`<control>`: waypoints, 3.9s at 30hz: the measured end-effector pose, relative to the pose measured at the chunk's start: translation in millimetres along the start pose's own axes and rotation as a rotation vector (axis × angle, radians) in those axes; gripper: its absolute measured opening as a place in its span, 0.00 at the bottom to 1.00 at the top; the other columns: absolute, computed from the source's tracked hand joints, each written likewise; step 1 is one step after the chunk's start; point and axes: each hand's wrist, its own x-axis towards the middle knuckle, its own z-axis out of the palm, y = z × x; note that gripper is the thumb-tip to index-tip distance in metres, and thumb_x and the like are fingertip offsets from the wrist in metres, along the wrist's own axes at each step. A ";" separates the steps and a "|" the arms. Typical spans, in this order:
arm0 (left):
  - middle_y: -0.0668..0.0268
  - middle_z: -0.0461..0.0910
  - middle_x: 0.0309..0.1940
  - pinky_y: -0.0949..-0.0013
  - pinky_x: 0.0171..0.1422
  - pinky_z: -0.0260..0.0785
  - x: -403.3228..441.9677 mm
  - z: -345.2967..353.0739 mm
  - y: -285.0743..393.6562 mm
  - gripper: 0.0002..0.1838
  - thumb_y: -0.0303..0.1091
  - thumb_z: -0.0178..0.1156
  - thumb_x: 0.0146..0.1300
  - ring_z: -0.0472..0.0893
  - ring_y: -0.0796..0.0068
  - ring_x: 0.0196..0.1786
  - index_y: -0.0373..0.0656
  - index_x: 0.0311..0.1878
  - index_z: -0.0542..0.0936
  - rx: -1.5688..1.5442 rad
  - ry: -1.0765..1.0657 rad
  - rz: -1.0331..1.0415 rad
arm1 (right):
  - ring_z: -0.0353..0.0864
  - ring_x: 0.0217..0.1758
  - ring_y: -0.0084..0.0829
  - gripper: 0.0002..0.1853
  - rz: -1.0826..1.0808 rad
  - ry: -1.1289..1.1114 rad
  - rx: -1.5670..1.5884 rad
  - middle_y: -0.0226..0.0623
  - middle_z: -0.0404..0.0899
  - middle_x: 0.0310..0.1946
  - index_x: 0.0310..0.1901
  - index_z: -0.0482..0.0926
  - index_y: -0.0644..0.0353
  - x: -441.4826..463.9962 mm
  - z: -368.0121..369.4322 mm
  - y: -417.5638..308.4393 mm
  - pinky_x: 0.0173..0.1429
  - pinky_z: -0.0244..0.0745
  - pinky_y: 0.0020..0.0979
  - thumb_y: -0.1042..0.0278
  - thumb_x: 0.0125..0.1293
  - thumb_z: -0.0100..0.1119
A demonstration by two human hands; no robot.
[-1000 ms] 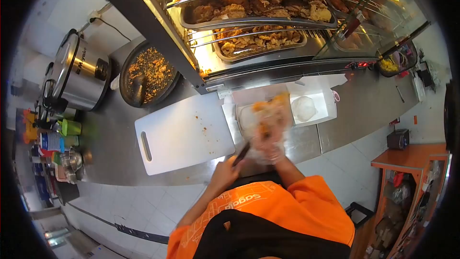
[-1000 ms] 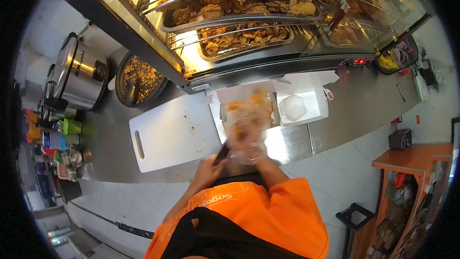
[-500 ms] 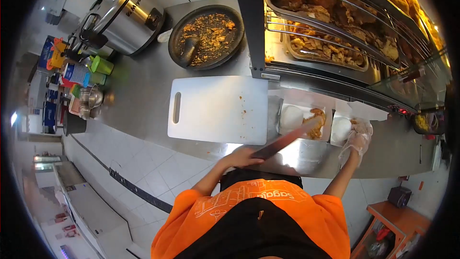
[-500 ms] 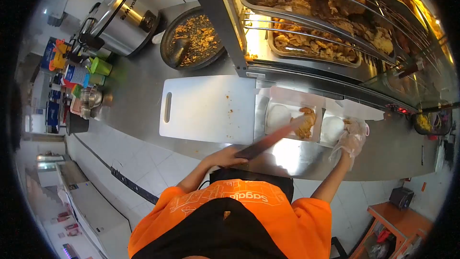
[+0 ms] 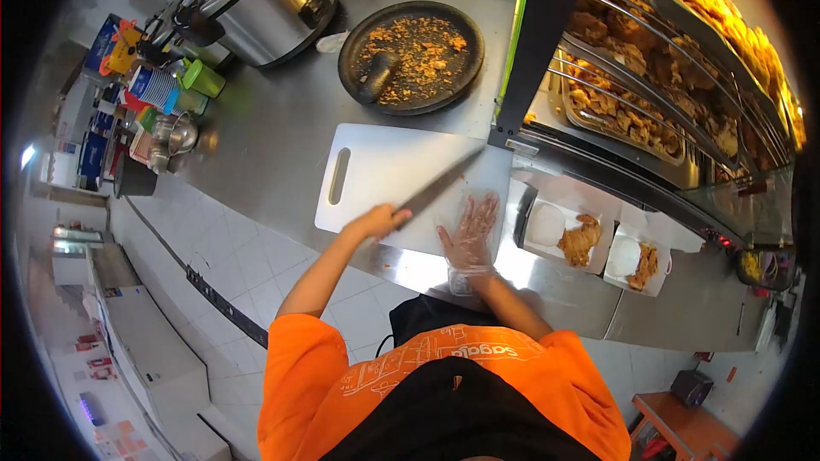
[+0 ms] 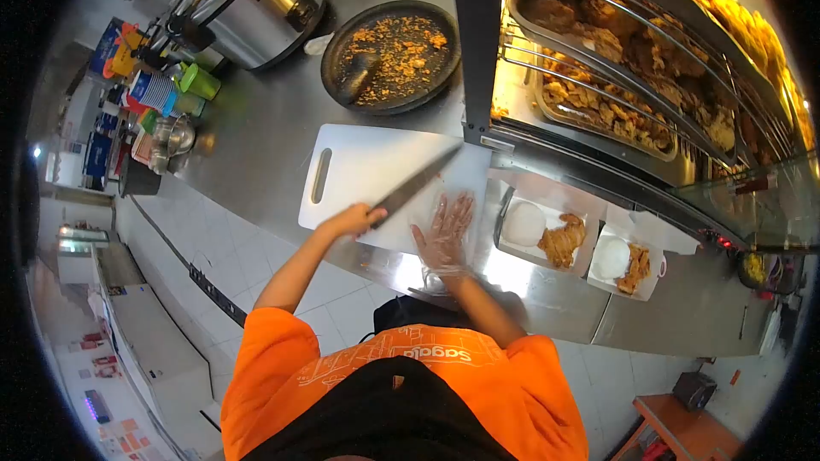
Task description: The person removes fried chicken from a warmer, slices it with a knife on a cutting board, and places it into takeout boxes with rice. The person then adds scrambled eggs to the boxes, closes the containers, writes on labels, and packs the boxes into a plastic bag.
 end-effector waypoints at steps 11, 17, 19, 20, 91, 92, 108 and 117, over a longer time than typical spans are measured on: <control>0.61 0.69 0.11 0.71 0.13 0.62 -33.9 139.7 -19.2 0.24 0.50 0.51 0.57 0.69 0.73 0.10 0.31 0.28 0.71 -0.433 0.083 0.262 | 0.29 0.66 0.58 0.51 0.017 0.113 0.150 0.59 0.30 0.62 0.62 0.34 0.66 5.5 -5.4 -24.9 0.65 0.32 0.52 0.51 0.48 0.57; 0.66 0.69 0.12 0.74 0.14 0.61 -36.0 45.5 29.0 0.09 0.33 0.54 0.52 0.68 0.78 0.10 0.37 0.28 0.76 -0.682 0.082 0.134 | 0.35 0.66 0.54 0.46 -0.256 0.089 0.146 0.56 0.38 0.63 0.62 0.43 0.65 117.7 -4.9 -58.2 0.67 0.33 0.47 0.56 0.47 0.58; 0.66 0.67 0.11 0.75 0.14 0.60 -30.2 -4.5 41.0 0.11 0.36 0.54 0.51 0.67 0.78 0.10 0.35 0.27 0.73 -0.678 0.171 0.176 | 0.35 0.67 0.49 0.37 -0.378 0.103 -0.026 0.49 0.40 0.64 0.63 0.45 0.62 194.2 -32.4 -76.5 0.68 0.32 0.43 0.53 0.57 0.47; 0.66 0.67 0.11 0.75 0.13 0.60 -23.4 -26.6 43.9 0.14 0.39 0.54 0.52 0.67 0.78 0.10 0.35 0.25 0.73 -0.608 0.268 0.169 | 0.33 0.68 0.48 0.35 -0.295 0.084 -0.087 0.47 0.39 0.65 0.63 0.43 0.60 229.0 -28.0 -73.1 0.68 0.30 0.43 0.46 0.61 0.36; 0.71 0.61 0.08 0.83 0.16 0.54 20.3 -105.7 122.2 0.28 0.43 0.49 0.61 0.62 0.84 0.11 0.45 0.62 0.54 -0.891 0.904 1.072 | 0.64 0.39 0.31 0.07 0.198 0.952 -0.510 0.28 0.70 0.30 0.32 0.70 0.53 146.6 -211.3 -40.3 0.44 0.52 0.39 0.61 0.56 0.48; 0.70 0.62 0.08 0.83 0.16 0.55 17.4 -106.9 119.3 0.29 0.42 0.49 0.61 0.62 0.84 0.11 0.45 0.63 0.54 -0.864 0.959 1.003 | 0.65 0.38 0.31 0.07 0.182 0.942 -0.484 0.28 0.70 0.29 0.32 0.70 0.53 149.3 -207.0 -43.2 0.43 0.52 0.39 0.62 0.56 0.48; 0.59 0.50 0.59 0.67 0.53 0.64 -195.6 -37.2 500.3 0.15 0.39 0.56 0.55 0.60 0.67 0.59 0.39 0.40 0.76 -0.329 0.912 1.884 | 0.56 0.54 0.47 0.29 -0.109 0.245 -0.216 0.47 0.59 0.51 0.53 0.62 0.61 16.4 -168.1 -5.4 0.54 0.53 0.45 0.59 0.50 0.56; 0.59 0.77 0.34 0.68 0.43 0.68 -170.9 61.4 635.5 0.18 0.44 0.56 0.51 0.77 0.64 0.34 0.40 0.39 0.76 -0.361 0.929 1.943 | 0.54 0.57 0.51 0.29 0.219 0.269 0.052 0.52 0.58 0.53 0.54 0.62 0.58 -108.5 -224.4 125.2 0.60 0.44 0.49 0.57 0.50 0.55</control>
